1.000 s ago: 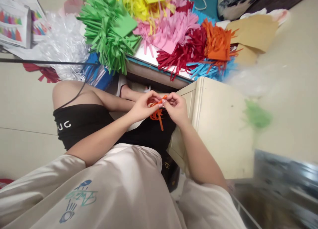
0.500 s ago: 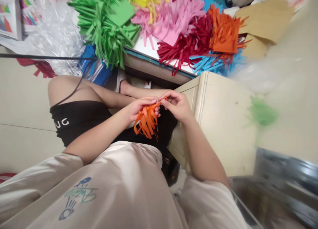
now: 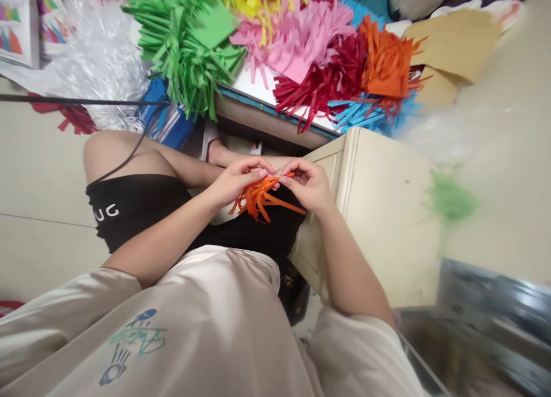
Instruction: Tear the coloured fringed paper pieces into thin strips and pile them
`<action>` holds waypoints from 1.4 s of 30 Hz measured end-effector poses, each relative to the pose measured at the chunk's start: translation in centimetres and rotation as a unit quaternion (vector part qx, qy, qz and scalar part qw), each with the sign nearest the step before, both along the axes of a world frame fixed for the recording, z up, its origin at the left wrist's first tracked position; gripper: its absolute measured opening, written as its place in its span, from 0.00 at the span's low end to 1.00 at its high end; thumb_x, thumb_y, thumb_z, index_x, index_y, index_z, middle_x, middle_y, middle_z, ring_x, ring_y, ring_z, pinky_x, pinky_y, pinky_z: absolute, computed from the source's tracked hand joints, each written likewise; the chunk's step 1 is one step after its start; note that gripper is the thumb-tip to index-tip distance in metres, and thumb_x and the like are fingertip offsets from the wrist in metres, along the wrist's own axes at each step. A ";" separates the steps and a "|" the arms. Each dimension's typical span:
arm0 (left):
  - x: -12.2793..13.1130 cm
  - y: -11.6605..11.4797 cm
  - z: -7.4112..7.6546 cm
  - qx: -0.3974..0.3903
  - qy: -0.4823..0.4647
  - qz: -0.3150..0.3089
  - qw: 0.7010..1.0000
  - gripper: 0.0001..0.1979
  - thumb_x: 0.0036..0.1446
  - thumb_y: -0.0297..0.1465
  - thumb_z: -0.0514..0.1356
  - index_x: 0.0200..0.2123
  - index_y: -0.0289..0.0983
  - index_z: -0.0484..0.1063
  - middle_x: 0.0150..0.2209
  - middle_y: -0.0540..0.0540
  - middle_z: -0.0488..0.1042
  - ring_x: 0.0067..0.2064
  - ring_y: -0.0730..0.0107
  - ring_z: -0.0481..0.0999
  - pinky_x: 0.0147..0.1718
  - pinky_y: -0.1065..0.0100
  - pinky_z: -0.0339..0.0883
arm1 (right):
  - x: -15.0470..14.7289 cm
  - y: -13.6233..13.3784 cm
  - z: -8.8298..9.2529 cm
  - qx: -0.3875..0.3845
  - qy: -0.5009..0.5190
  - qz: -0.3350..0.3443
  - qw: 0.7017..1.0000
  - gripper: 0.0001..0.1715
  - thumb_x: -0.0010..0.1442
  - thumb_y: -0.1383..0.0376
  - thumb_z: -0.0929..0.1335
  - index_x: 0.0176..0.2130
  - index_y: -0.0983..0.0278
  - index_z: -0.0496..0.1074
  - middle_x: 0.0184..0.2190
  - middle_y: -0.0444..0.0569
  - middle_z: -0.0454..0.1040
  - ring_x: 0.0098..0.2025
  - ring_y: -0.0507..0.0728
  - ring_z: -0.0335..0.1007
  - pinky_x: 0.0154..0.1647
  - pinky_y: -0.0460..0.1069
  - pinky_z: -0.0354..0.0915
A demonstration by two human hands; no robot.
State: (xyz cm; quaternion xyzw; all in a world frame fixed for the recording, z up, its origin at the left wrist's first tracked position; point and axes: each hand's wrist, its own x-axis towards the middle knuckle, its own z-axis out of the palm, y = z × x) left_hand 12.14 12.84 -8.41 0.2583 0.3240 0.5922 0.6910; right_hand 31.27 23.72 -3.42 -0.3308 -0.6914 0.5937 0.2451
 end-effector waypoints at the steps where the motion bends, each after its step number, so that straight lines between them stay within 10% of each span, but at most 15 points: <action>1: -0.1 -0.1 0.1 0.006 0.015 0.002 1.000 0.23 0.60 0.48 0.80 0.45 0.38 0.80 0.41 0.43 0.90 0.47 0.58 0.91 0.50 0.63 0.81 | 0.0 0.0 0.0 0.003 0.005 0.001 1.000 0.30 0.48 0.39 0.88 0.32 0.57 0.82 0.32 0.48 0.79 0.34 0.57 0.77 0.40 0.55 0.80; 14: 0.8 -0.3 -0.1 0.048 0.143 0.027 0.988 0.23 0.62 0.50 0.77 0.41 0.38 0.77 0.41 0.43 0.87 0.44 0.62 0.88 0.47 0.65 0.78 | 0.1 -0.4 -0.3 -0.018 -0.012 -0.027 0.999 0.31 0.47 0.40 0.89 0.33 0.57 0.82 0.35 0.49 0.82 0.36 0.59 0.80 0.43 0.57 0.83; 22: 1.8 -0.7 0.1 0.101 0.388 0.120 0.908 0.07 0.69 0.36 0.67 0.39 0.39 0.78 0.39 0.45 0.85 0.40 0.62 0.82 0.45 0.64 0.72 | 0.1 -0.7 -0.6 0.009 -0.036 -0.045 0.998 0.27 0.49 0.43 0.89 0.33 0.57 0.83 0.35 0.49 0.84 0.38 0.60 0.82 0.45 0.57 0.83; 42: 1.2 -0.6 -1.2 0.062 0.463 0.092 0.879 0.04 0.66 0.30 0.65 0.36 0.38 0.77 0.34 0.44 0.85 0.36 0.61 0.82 0.38 0.65 0.71 | 1.0 0.8 -1.1 -0.011 -0.068 -0.036 0.997 0.22 0.51 0.51 0.88 0.32 0.60 0.83 0.31 0.47 0.84 0.32 0.55 0.78 0.36 0.51 0.76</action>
